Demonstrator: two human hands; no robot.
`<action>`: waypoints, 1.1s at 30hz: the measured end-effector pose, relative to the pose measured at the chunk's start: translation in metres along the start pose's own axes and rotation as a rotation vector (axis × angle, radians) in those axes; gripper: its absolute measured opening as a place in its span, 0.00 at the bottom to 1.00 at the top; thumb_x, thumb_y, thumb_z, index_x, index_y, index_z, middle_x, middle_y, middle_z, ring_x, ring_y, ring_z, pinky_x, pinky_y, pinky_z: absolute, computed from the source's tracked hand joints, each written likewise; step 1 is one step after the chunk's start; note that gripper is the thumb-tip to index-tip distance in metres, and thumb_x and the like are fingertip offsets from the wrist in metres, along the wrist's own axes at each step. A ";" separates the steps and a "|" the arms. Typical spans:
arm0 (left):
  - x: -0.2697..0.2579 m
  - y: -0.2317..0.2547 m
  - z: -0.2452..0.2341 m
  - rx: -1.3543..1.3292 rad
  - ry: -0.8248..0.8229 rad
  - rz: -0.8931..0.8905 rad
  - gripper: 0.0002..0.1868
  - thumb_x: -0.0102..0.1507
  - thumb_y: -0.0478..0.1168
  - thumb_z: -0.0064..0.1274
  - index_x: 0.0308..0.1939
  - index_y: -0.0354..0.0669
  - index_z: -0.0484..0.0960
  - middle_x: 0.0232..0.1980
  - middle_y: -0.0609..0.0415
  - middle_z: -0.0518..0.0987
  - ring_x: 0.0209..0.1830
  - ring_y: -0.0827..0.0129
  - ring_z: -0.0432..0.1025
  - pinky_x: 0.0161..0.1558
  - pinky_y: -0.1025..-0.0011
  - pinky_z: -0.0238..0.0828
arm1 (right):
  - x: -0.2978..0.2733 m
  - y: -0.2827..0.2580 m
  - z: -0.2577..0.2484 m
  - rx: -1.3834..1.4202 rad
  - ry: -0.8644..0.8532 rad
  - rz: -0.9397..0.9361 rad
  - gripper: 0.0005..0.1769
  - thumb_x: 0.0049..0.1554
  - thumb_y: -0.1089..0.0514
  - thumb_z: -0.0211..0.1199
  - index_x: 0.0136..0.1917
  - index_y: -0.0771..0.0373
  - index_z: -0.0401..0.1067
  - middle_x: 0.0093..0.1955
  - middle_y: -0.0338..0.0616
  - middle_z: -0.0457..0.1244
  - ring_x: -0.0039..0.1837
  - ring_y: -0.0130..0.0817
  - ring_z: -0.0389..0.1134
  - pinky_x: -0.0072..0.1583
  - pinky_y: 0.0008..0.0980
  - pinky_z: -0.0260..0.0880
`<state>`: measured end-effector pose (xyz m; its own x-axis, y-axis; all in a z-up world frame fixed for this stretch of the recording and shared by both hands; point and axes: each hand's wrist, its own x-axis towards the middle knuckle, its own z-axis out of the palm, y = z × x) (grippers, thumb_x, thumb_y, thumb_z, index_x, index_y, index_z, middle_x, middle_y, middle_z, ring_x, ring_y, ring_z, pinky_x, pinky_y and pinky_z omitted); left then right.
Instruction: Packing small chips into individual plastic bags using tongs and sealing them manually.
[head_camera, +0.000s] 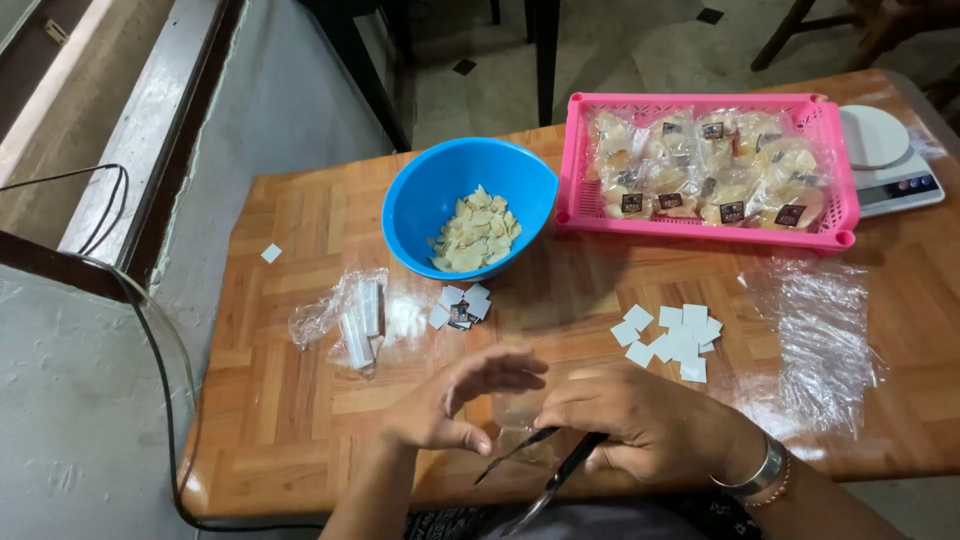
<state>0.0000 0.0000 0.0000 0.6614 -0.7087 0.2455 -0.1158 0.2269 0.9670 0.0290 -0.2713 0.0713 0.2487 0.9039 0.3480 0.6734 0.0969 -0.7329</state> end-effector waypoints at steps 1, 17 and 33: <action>0.000 -0.015 0.002 0.001 0.003 0.002 0.49 0.62 0.58 0.65 0.76 0.36 0.56 0.77 0.41 0.64 0.75 0.52 0.65 0.78 0.53 0.62 | 0.004 -0.005 -0.005 0.000 -0.004 -0.002 0.25 0.67 0.43 0.46 0.55 0.67 0.71 0.51 0.48 0.68 0.47 0.48 0.67 0.47 0.45 0.66; 0.032 -0.085 0.018 0.036 0.269 -0.025 0.18 0.68 0.47 0.58 0.60 0.48 0.79 0.64 0.58 0.78 0.66 0.69 0.72 0.69 0.69 0.68 | -0.007 0.034 -0.049 -0.191 -0.081 0.137 0.27 0.58 0.45 0.60 0.68 0.55 0.72 0.62 0.42 0.71 0.60 0.44 0.72 0.59 0.45 0.70; 0.043 -0.091 -0.024 0.175 0.495 -0.208 0.24 0.62 0.42 0.57 0.63 0.54 0.77 0.63 0.56 0.80 0.62 0.68 0.76 0.61 0.72 0.72 | 0.121 0.062 -0.118 -0.875 0.076 1.179 0.25 0.54 0.46 0.64 0.65 0.36 0.77 0.48 0.44 0.74 0.56 0.53 0.72 0.51 0.51 0.67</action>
<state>0.0572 -0.0352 -0.0791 0.9474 -0.3189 0.0282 -0.0391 -0.0279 0.9988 0.1832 -0.2051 0.1373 0.9575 0.2534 -0.1376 0.2505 -0.9674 -0.0382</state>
